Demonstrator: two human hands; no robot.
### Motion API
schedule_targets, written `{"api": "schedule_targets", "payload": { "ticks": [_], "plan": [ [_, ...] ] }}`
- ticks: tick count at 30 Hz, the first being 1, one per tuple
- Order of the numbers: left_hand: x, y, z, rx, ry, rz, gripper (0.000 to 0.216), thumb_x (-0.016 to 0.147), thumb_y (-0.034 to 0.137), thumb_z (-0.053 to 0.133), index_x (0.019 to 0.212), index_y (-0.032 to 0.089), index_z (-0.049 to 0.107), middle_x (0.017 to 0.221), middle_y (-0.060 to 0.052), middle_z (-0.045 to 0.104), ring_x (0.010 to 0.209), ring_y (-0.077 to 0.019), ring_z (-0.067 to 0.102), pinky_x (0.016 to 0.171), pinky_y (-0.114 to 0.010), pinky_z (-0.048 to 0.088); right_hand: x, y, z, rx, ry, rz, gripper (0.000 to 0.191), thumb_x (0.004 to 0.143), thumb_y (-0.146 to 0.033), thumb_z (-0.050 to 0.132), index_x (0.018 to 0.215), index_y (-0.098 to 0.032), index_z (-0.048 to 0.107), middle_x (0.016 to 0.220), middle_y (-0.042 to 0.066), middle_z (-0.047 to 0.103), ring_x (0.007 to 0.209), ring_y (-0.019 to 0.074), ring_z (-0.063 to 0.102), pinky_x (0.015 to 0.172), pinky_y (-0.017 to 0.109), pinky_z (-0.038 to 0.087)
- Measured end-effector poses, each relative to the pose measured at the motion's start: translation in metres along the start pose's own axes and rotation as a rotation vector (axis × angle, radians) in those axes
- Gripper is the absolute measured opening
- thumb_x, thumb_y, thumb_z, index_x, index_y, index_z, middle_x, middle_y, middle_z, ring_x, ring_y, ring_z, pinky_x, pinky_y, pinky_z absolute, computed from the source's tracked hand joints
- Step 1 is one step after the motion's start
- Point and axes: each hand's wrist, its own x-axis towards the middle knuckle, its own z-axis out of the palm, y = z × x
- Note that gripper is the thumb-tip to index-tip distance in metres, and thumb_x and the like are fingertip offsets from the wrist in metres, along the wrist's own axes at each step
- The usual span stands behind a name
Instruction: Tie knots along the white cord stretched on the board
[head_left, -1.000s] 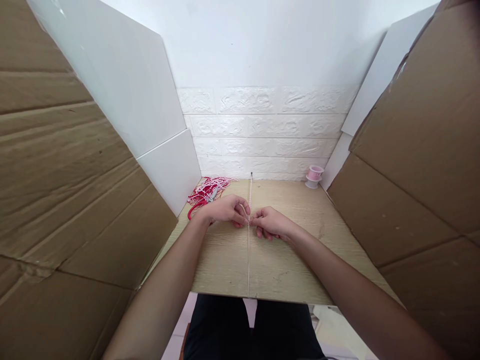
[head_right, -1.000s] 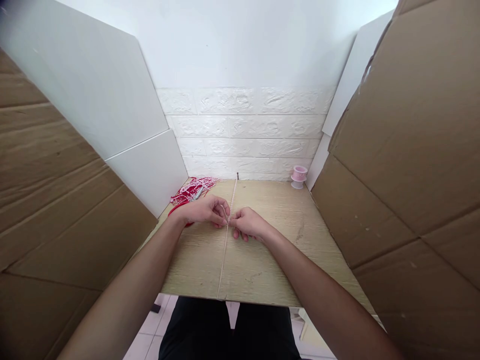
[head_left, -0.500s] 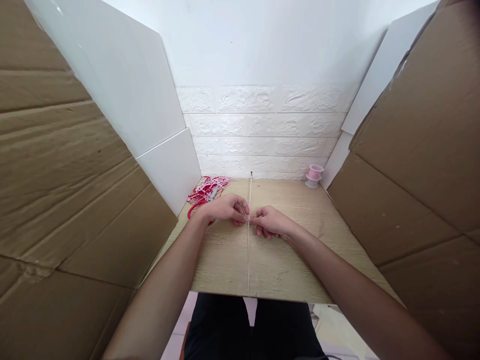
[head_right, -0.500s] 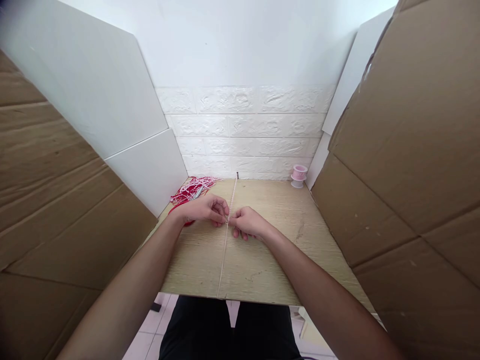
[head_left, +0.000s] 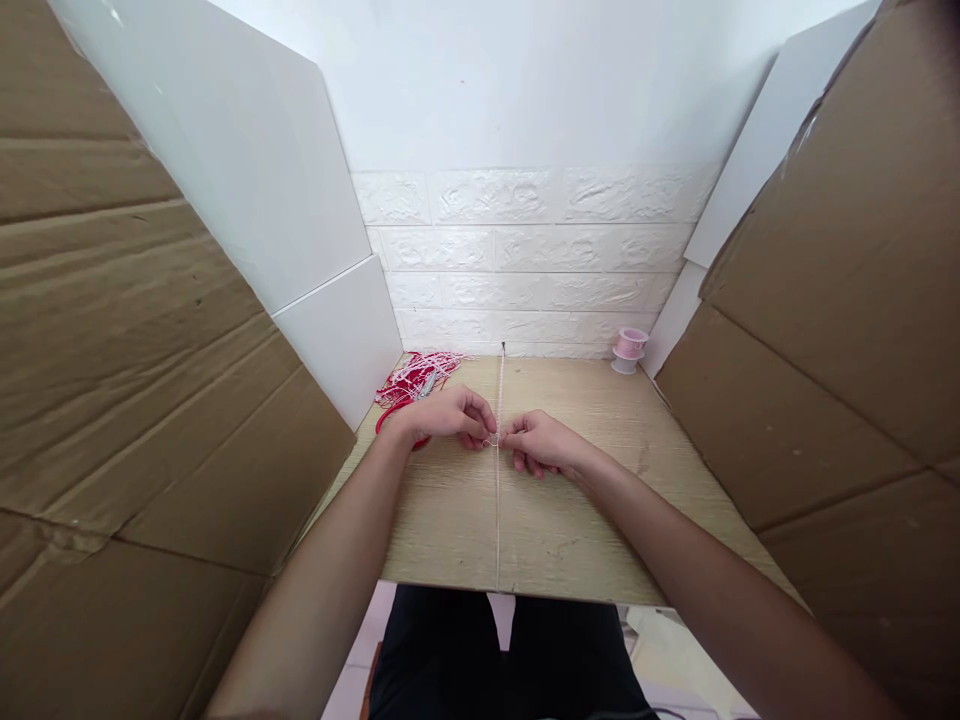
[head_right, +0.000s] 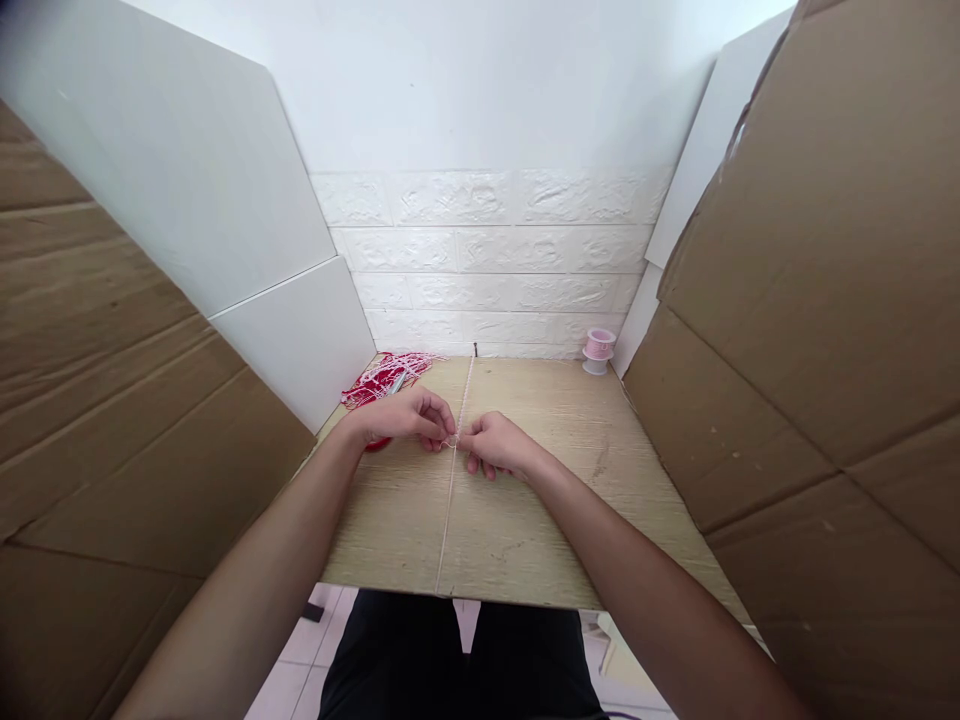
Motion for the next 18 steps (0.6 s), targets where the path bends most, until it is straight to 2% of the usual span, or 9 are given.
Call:
{"api": "schedule_targets", "payload": {
  "ticks": [5, 13, 18],
  "plan": [
    [0.0, -0.0025, -0.0008, -0.018, -0.022, -0.001, 0.029, 0.072, 0.03, 0.068, 0.094, 0.012, 0.062, 0.09, -0.01, 0.069, 0.076, -0.0158, 0.066, 0.071, -0.028, 0.056, 0.0009, 0.0003, 0.0, 0.003, 0.004, 0.0, 0.022, 0.086, -0.035, 0.052, 0.08, -0.014, 0.056, 0.065, 0.001, 0.062, 0.035, 0.0065, 0.043, 0.028, 0.021, 0.019],
    [-0.002, -0.001, -0.0014, 0.061, -0.146, 0.017, 0.029, 0.071, 0.024, 0.064, 0.098, 0.014, 0.064, 0.093, -0.008, 0.069, 0.074, -0.0122, 0.063, 0.058, -0.019, 0.045, -0.0015, -0.0019, -0.0011, 0.009, -0.01, -0.012, 0.027, 0.086, -0.04, 0.054, 0.089, -0.015, 0.063, 0.063, 0.0, 0.06, 0.036, 0.0064, 0.044, 0.029, 0.02, 0.019],
    [-0.0018, 0.0012, -0.0021, 0.131, -0.145, 0.037, 0.029, 0.07, 0.023, 0.065, 0.096, 0.013, 0.069, 0.092, -0.008, 0.069, 0.078, -0.0131, 0.063, 0.063, -0.019, 0.046, 0.0011, 0.0005, -0.0009, 0.009, -0.01, -0.007, 0.03, 0.086, -0.044, 0.055, 0.089, -0.014, 0.062, 0.065, 0.001, 0.061, 0.035, 0.0059, 0.044, 0.029, 0.02, 0.018]
  ]
}}
